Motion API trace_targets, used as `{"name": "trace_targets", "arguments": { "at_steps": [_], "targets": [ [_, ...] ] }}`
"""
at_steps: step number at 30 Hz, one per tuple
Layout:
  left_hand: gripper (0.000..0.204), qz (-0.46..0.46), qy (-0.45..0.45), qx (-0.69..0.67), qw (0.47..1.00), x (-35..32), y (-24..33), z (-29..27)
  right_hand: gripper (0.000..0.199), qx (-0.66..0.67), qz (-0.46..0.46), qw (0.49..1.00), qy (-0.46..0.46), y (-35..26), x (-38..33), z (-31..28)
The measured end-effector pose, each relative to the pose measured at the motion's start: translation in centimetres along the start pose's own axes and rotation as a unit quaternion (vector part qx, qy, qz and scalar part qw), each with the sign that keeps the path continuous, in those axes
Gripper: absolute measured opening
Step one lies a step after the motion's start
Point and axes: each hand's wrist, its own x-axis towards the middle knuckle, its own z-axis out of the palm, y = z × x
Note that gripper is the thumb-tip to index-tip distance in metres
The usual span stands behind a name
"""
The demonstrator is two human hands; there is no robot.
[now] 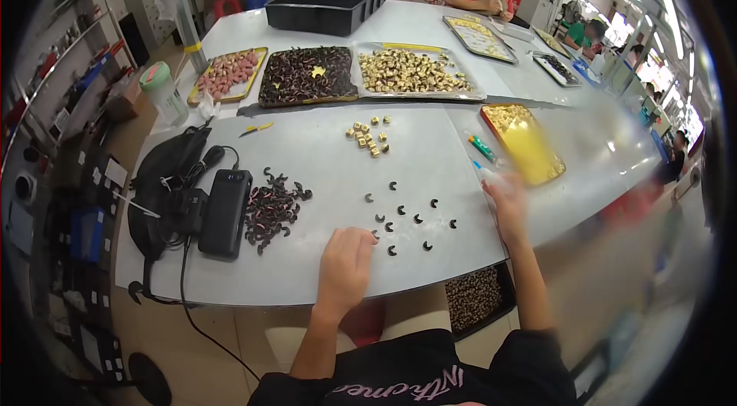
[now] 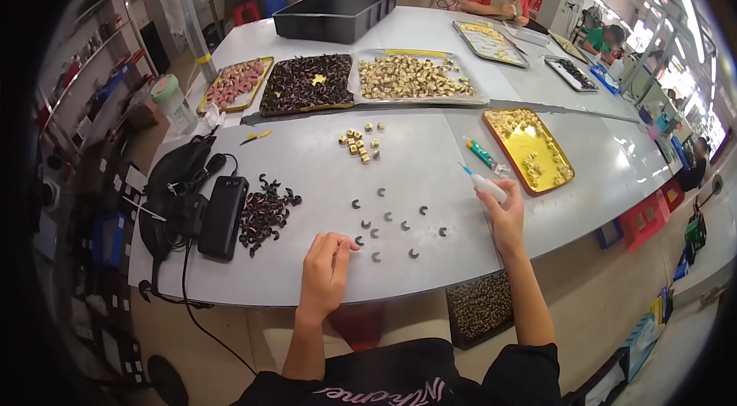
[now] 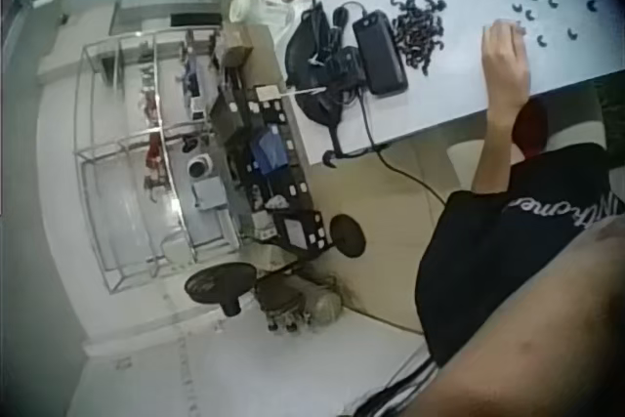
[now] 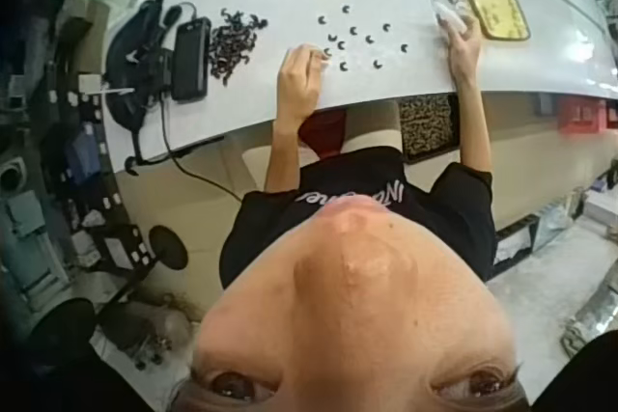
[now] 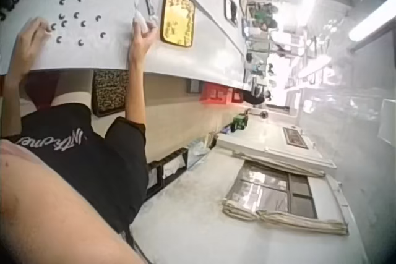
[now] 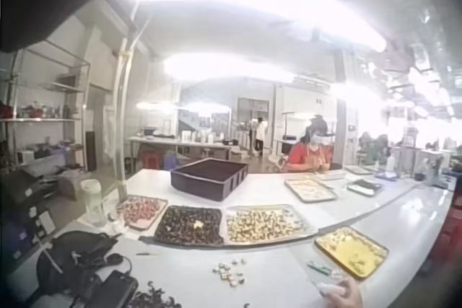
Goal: The person assembles small figurine heads by attaching black curved pieces onto beige components by hand and arranges the completed pieces in rows on the table.
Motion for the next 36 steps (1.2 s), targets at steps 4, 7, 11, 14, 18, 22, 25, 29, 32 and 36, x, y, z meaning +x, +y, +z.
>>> {"name": "trace_targets", "arguments": {
  "at_steps": [4,7,11,14,18,22,25,29,32,36],
  "targets": [
    [0.019,0.026,0.016,0.013,0.999,-0.1,-0.1,0.1,0.03,-0.103,-0.079,0.992,0.009,0.0,-0.5,0.5],
    [0.019,0.027,0.018,0.016,0.999,-0.5,0.0,0.0,0.035,-0.044,-0.097,0.994,0.013,1.1,-0.4,0.2],
    [0.021,0.028,0.021,0.025,0.999,-0.5,0.2,0.0,0.038,-0.105,-0.081,0.991,-0.01,1.7,0.1,-0.1],
    [0.021,0.026,0.035,0.023,0.999,-0.6,-0.4,0.2,0.038,-0.131,-0.094,0.987,-0.014,2.0,-0.1,0.0],
    [0.022,0.034,0.041,0.028,0.998,-0.5,-0.6,0.5,0.04,-0.134,-0.111,0.985,-0.009,2.6,-0.1,-0.6],
    [0.023,0.009,0.021,0.03,0.999,-0.4,-0.8,0.7,0.041,-0.163,-0.105,0.981,-0.003,2.7,0.0,-0.9],
    [0.023,0.013,0.027,0.04,0.999,-0.3,-0.8,0.5,0.042,-0.143,-0.079,0.986,-0.008,2.3,-0.2,-0.2],
    [0.018,0.074,0.091,0.102,0.988,-0.2,-1.1,0.1,0.033,-0.13,-0.142,0.98,0.056,2.2,-0.4,-1.3],
    [0.016,0.08,0.153,0.136,0.975,0.1,-1.8,0.8,0.03,-0.159,-0.21,0.955,0.138,4.1,1.5,-7.3],
    [0.023,0.051,0.137,0.21,0.967,-0.5,-2.6,0.6,0.038,-0.34,-0.252,0.898,0.121,3.7,4.5,-10.9]
  ]
}}
